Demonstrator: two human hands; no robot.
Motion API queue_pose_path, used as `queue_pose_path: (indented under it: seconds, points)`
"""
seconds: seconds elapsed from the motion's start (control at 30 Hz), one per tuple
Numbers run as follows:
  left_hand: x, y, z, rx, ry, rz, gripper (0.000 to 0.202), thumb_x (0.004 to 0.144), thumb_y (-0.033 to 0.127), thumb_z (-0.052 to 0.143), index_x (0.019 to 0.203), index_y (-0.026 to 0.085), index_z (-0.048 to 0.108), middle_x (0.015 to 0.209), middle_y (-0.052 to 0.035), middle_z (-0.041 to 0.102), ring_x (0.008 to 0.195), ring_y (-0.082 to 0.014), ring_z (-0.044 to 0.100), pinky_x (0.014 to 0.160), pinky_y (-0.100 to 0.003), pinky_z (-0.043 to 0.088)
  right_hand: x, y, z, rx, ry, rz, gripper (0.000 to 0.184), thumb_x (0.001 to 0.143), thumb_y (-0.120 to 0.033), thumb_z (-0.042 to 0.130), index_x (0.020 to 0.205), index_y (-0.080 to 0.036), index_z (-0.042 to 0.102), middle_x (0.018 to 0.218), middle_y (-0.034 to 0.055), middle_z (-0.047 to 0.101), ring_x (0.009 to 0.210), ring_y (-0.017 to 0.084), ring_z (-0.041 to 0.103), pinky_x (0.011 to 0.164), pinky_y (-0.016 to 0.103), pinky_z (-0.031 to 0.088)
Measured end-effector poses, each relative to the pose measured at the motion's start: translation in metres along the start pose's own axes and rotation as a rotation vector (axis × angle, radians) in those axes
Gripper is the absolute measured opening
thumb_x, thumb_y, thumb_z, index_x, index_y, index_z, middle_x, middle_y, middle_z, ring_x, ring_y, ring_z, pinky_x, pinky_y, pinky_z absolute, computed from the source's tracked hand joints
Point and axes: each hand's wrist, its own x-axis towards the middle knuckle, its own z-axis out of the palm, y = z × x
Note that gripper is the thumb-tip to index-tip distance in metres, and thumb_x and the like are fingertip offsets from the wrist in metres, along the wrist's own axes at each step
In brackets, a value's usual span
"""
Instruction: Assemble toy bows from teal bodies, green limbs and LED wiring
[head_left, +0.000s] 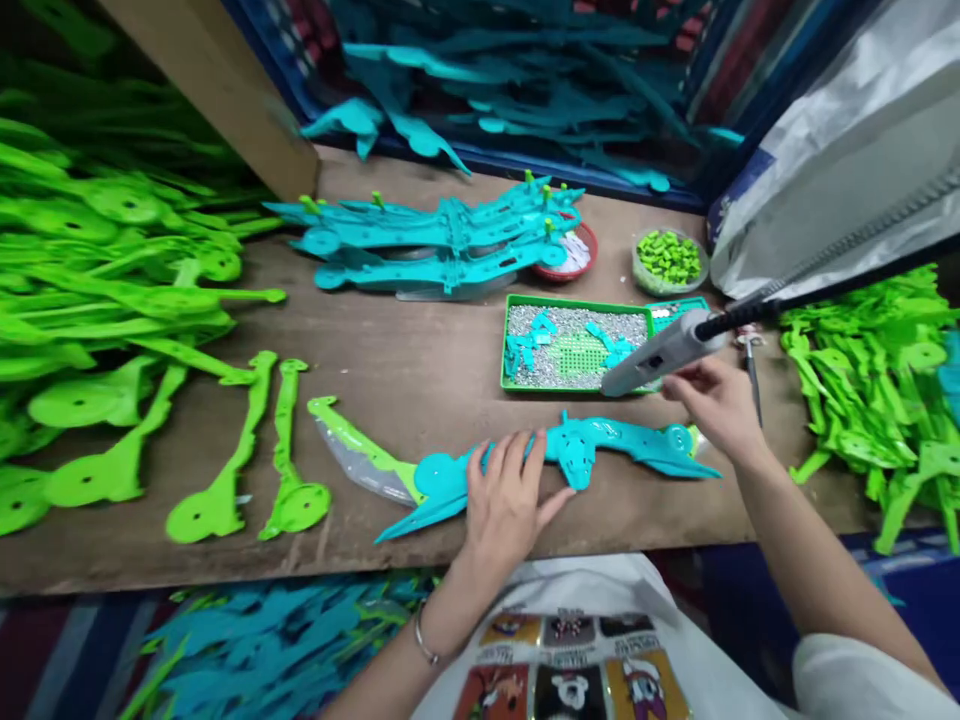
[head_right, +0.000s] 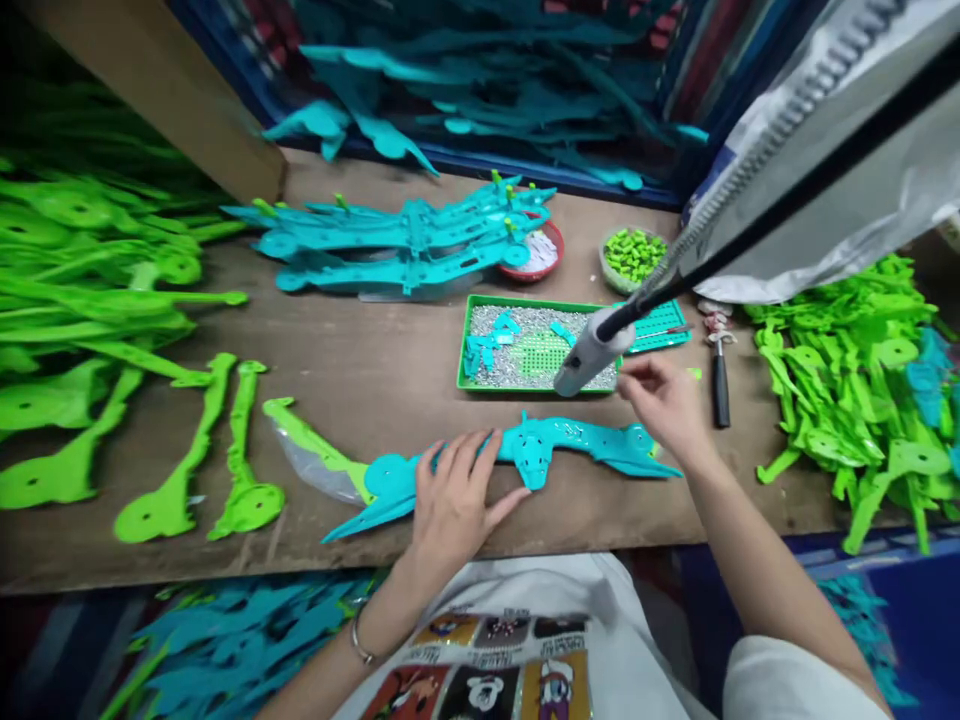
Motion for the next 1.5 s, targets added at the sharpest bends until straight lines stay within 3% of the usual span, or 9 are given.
queue_pose_path:
  seconds: [0.1, 0.2, 0.47, 0.63, 0.87, 1.0, 1.13, 1.3, 1.5]
  points:
    - [-0.002, 0.005, -0.004, 0.022, -0.027, -0.007, 0.069, 0.089, 0.059, 0.067, 0.140, 0.013, 0.057, 0.129, -0.0189, 0.067, 0.116, -0.0354, 0.060, 0.109, -0.055, 0.034, -0.053, 0.010, 0.005, -0.112, -0.001, 0.038, 0.016, 0.079, -0.031, 0.070, 0.087, -0.018, 0.075, 0.080, 0.0040, 0.076, 0.068, 0.017, 0.068, 0.068, 0.030, 0.055]
    - [-0.003, 0.007, -0.004, 0.030, -0.048, -0.014, 0.072, 0.088, 0.064, 0.065, 0.138, 0.014, 0.059, 0.121, -0.0181, 0.069, 0.109, -0.0348, 0.061, 0.103, -0.052, 0.039, -0.076, 0.015, 0.021, -0.175, 0.021, 0.080, 0.012, 0.079, -0.030, 0.068, 0.080, -0.020, 0.075, 0.080, 0.0030, 0.077, 0.071, 0.019, 0.069, 0.071, 0.031, 0.054]
    - [-0.004, 0.007, -0.001, 0.053, -0.044, 0.007, 0.074, 0.088, 0.067, 0.063, 0.140, 0.014, 0.057, 0.121, -0.0179, 0.068, 0.106, -0.0342, 0.060, 0.098, -0.049, 0.040, -0.083, 0.015, 0.043, -0.241, 0.169, 0.087, 0.011, 0.080, -0.032, 0.070, 0.078, -0.022, 0.074, 0.078, 0.0024, 0.077, 0.073, 0.020, 0.071, 0.076, 0.034, 0.054]
    - [-0.004, 0.003, 0.002, 0.064, -0.075, 0.031, 0.062, 0.092, 0.052, 0.066, 0.141, 0.015, 0.056, 0.123, -0.0177, 0.067, 0.105, -0.0322, 0.060, 0.093, -0.046, 0.042, -0.086, 0.013, 0.045, -0.299, 0.164, 0.024, 0.008, 0.079, -0.028, 0.070, 0.074, -0.022, 0.071, 0.075, 0.0018, 0.076, 0.071, 0.020, 0.069, 0.075, 0.035, 0.052]
    - [-0.003, -0.001, 0.010, 0.104, -0.055, 0.025, 0.039, 0.100, 0.034, 0.057, 0.137, 0.020, 0.061, 0.113, -0.0127, 0.069, 0.098, -0.0284, 0.061, 0.084, -0.041, 0.043, -0.086, 0.017, 0.055, -0.534, 0.161, -0.269, 0.016, 0.086, -0.023, 0.065, 0.071, -0.021, 0.068, 0.073, 0.0037, 0.075, 0.073, 0.022, 0.066, 0.078, 0.038, 0.047]
    - [-0.001, -0.002, 0.007, 0.152, -0.078, 0.048, 0.038, 0.101, 0.037, 0.054, 0.135, 0.021, 0.062, 0.110, -0.0114, 0.070, 0.095, -0.0277, 0.062, 0.080, -0.041, 0.043, -0.091, 0.027, 0.032, -0.577, 0.010, -0.438, 0.012, 0.093, -0.029, 0.065, 0.096, -0.022, 0.074, 0.088, 0.0053, 0.078, 0.086, 0.024, 0.069, 0.085, 0.040, 0.047]
    - [0.010, -0.004, -0.012, 0.195, -0.138, 0.112, 0.040, 0.102, 0.035, 0.054, 0.138, 0.019, 0.058, 0.110, -0.0113, 0.070, 0.096, -0.0279, 0.063, 0.079, -0.041, 0.044, -0.105, 0.041, -0.015, -0.584, -0.065, -0.522, 0.050, 0.088, -0.038, 0.074, 0.134, -0.024, 0.061, 0.131, 0.0105, 0.070, 0.118, 0.029, 0.065, 0.105, 0.048, 0.042]
    - [0.038, -0.010, -0.047, 0.196, -0.243, 0.219, 0.032, 0.101, 0.033, 0.057, 0.129, 0.019, 0.062, 0.105, -0.0101, 0.072, 0.095, -0.0285, 0.067, 0.079, -0.040, 0.045, -0.104, 0.050, -0.055, -0.590, 0.001, -0.626, 0.040, 0.088, -0.024, 0.075, 0.127, -0.029, 0.066, 0.126, 0.0051, 0.074, 0.113, 0.024, 0.068, 0.104, 0.046, 0.045]
    - [0.062, -0.016, -0.077, 0.204, -0.304, 0.328, 0.030, 0.103, 0.035, 0.053, 0.128, 0.020, 0.062, 0.107, -0.0089, 0.075, 0.094, -0.0257, 0.071, 0.082, -0.037, 0.047, -0.080, 0.034, -0.060, -0.555, 0.000, -0.732, 0.036, 0.088, -0.022, 0.073, 0.123, -0.031, 0.072, 0.121, 0.0016, 0.077, 0.097, 0.022, 0.070, 0.091, 0.041, 0.054]
